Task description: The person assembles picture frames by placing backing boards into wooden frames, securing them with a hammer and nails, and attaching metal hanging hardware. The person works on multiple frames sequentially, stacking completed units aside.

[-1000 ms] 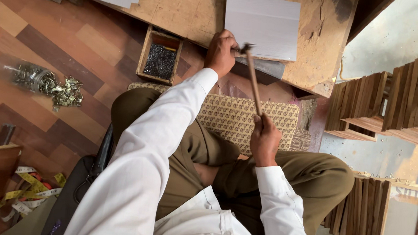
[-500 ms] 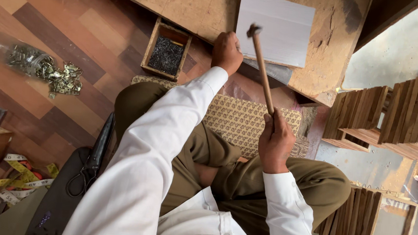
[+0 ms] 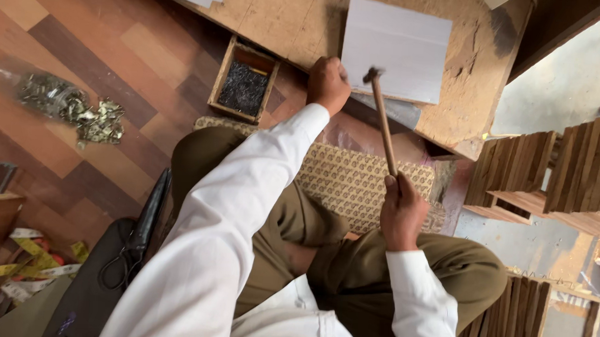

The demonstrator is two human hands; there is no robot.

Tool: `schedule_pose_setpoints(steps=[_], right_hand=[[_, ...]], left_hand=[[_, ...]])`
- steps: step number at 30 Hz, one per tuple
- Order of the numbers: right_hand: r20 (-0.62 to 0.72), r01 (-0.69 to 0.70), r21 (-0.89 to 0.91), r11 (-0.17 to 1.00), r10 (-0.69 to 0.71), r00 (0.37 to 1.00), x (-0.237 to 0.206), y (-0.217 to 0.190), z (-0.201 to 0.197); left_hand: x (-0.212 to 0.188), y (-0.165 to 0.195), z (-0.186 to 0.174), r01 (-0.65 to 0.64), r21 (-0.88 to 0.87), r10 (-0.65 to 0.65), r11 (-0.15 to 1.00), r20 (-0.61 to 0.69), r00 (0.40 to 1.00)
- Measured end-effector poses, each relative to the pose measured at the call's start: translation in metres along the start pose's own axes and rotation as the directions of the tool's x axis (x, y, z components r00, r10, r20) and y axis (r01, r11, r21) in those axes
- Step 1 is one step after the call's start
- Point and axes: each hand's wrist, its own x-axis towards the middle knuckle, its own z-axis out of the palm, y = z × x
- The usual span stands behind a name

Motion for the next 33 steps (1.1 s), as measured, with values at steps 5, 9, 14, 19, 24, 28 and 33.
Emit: schedule_pose_setpoints(steps=[5, 9, 14, 19, 24, 28, 33], right_hand=[[-0.336, 0.388, 0.328, 0.861, -0.277, 0.9, -0.006, 0.012, 0.013], [-0.056, 0.097, 0.003, 0.995, -0.097, 0.994, -0.006, 0.02, 0.024], [-0.272, 0.235, 0.278, 0.931, -0.159, 0.949, -0.014, 0.026, 0.033], [-0.142, -0.033, 0.367, 0.93, 0.091, 0.986, -0.011, 0.032, 0.037], [-0.304, 0.356, 0.069, 0.932, -0.32, 0.897, -0.012, 0.043, 0.042], [-0.093, -0.022, 0.187, 0.982, 0.04, 0.995, -0.006, 0.057, 0.05], [0.232, -0.392, 0.87, 0.3, 0.453, 0.861, 0.0, 0.085, 0.046]], left_hand=[[0.0, -0.002, 0.002, 0.034, 0.076, -0.037, 0.997, 0.039, 0.999], [-0.001, -0.001, -0.001, 0.062, -0.015, -0.061, 0.998, 0.054, 0.997], [0.001, 0.0, -0.001, -0.001, 0.036, 0.0, 0.999, 0.022, 1.0], [0.002, 0.003, -0.003, 0.005, 0.023, -0.006, 1.0, 0.026, 1.0], [0.002, 0.008, -0.004, -0.015, 0.049, 0.015, 0.999, 0.0, 1.0], [0.001, 0.008, -0.008, 0.049, 0.015, -0.05, 0.999, 0.048, 0.998], [-0.001, 0.019, -0.016, 0.037, -0.059, -0.036, 0.998, 0.017, 0.999]])
